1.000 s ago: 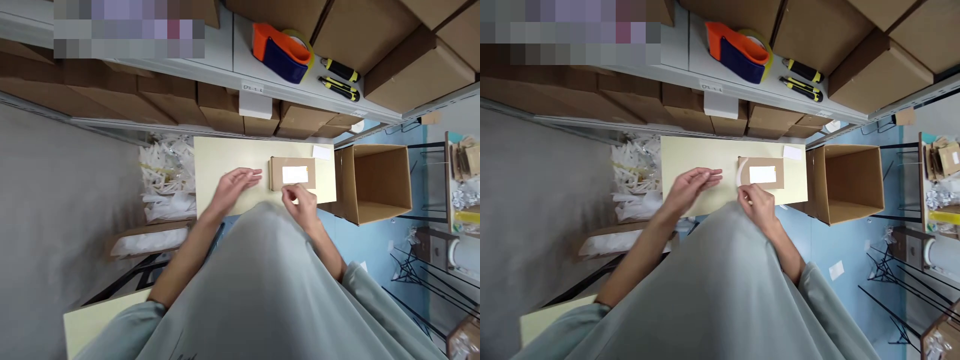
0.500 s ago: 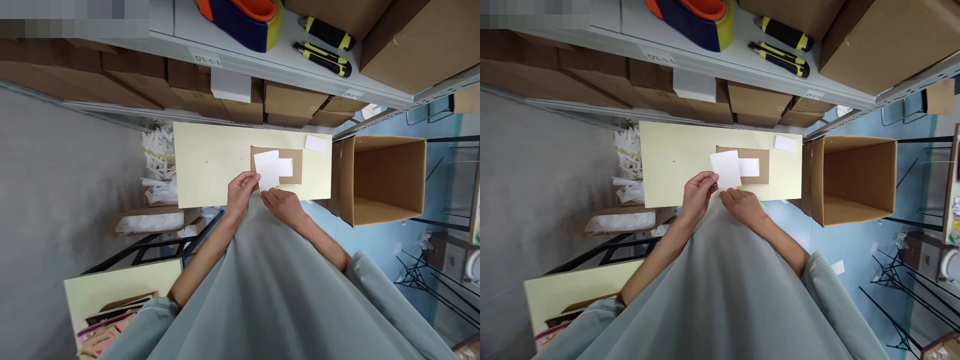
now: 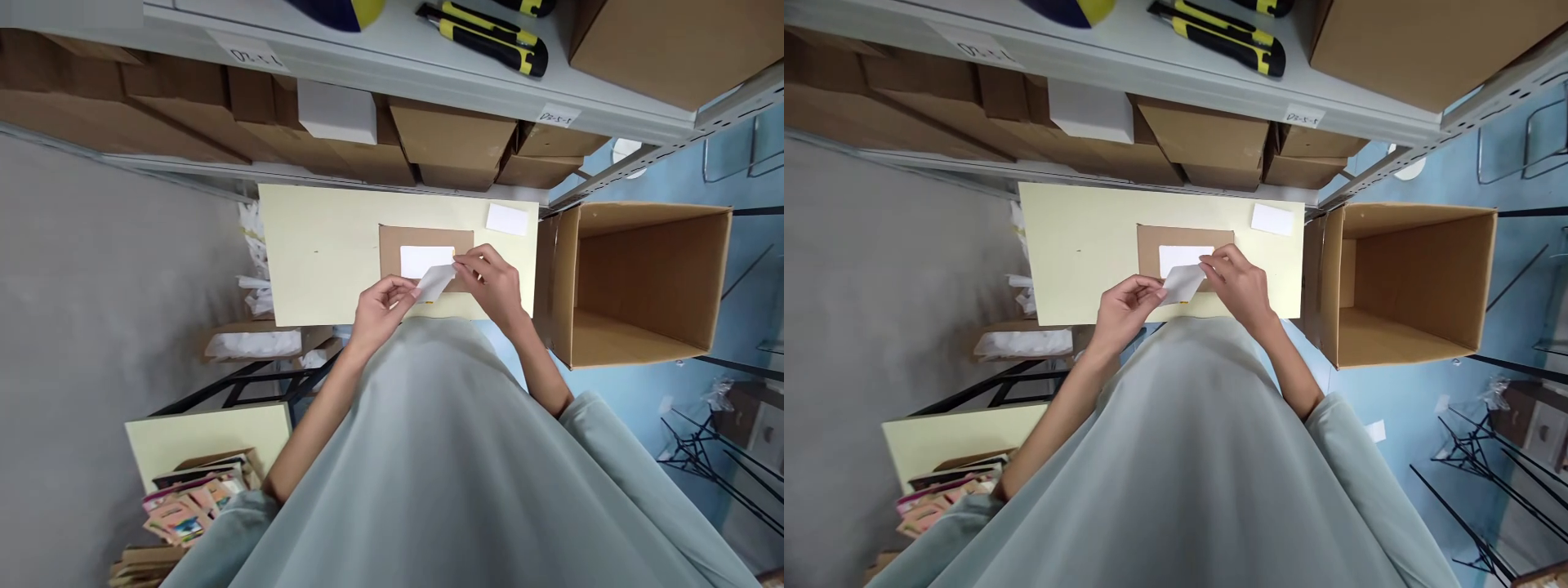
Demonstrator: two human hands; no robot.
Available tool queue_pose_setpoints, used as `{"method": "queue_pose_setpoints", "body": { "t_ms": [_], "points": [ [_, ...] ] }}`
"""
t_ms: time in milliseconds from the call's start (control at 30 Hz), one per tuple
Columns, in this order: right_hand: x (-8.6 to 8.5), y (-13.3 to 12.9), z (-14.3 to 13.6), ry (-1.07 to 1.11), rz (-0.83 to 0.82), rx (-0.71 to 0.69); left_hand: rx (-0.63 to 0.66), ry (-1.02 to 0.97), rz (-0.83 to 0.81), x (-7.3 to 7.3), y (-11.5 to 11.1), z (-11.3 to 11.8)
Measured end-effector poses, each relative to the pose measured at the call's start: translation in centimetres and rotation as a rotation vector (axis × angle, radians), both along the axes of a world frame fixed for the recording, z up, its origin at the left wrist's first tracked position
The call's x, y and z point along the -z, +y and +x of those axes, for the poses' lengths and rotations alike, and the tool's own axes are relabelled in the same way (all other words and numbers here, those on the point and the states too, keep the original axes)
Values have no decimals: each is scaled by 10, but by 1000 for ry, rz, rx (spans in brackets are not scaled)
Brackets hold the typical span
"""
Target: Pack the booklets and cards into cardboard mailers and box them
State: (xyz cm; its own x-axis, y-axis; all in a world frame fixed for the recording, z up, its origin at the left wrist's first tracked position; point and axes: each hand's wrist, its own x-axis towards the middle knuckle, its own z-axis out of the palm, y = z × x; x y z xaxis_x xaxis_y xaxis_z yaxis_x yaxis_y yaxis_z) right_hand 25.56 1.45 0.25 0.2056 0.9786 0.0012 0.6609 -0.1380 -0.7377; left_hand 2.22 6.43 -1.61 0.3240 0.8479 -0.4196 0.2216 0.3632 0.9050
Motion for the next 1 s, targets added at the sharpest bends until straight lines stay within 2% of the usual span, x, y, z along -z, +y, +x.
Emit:
{"method": "queue_pose_setpoints", "body": {
  "t_ms": [167,233,300,367,433,467,567,633,700,867,1000],
  "points": [
    [1,-9,6,-38,-72,-134,174,60,123,-8,-2,2],
    [2,-15,8,-50,-87,-135,145,121,194,-6,-2,3],
    [5,-21,12,-59,-84,-43,24,200,279,0,-3,3],
    [7,-26,15,-71,-63,134,-93,232,308,10,-3,2],
    [7,-31,14,-62,-41,257,-144,192,234,21,-2,1],
    [4,-33,11,-36,-38,258,-148,158,174,26,-2,1],
    [-9,-40,-5,130,-60,49,-137,82,29,36,1,2],
    [-20,-44,-18,233,-75,-107,-118,47,-6,38,2,3],
    [-29,-48,-28,283,-65,-181,-89,18,-11,38,4,3],
    [-44,-49,-35,341,-45,-163,-60,-43,-36,35,7,-5],
    [-36,-44,-33,380,-67,-34,-102,-11,-32,39,11,-17]
  ]
}}
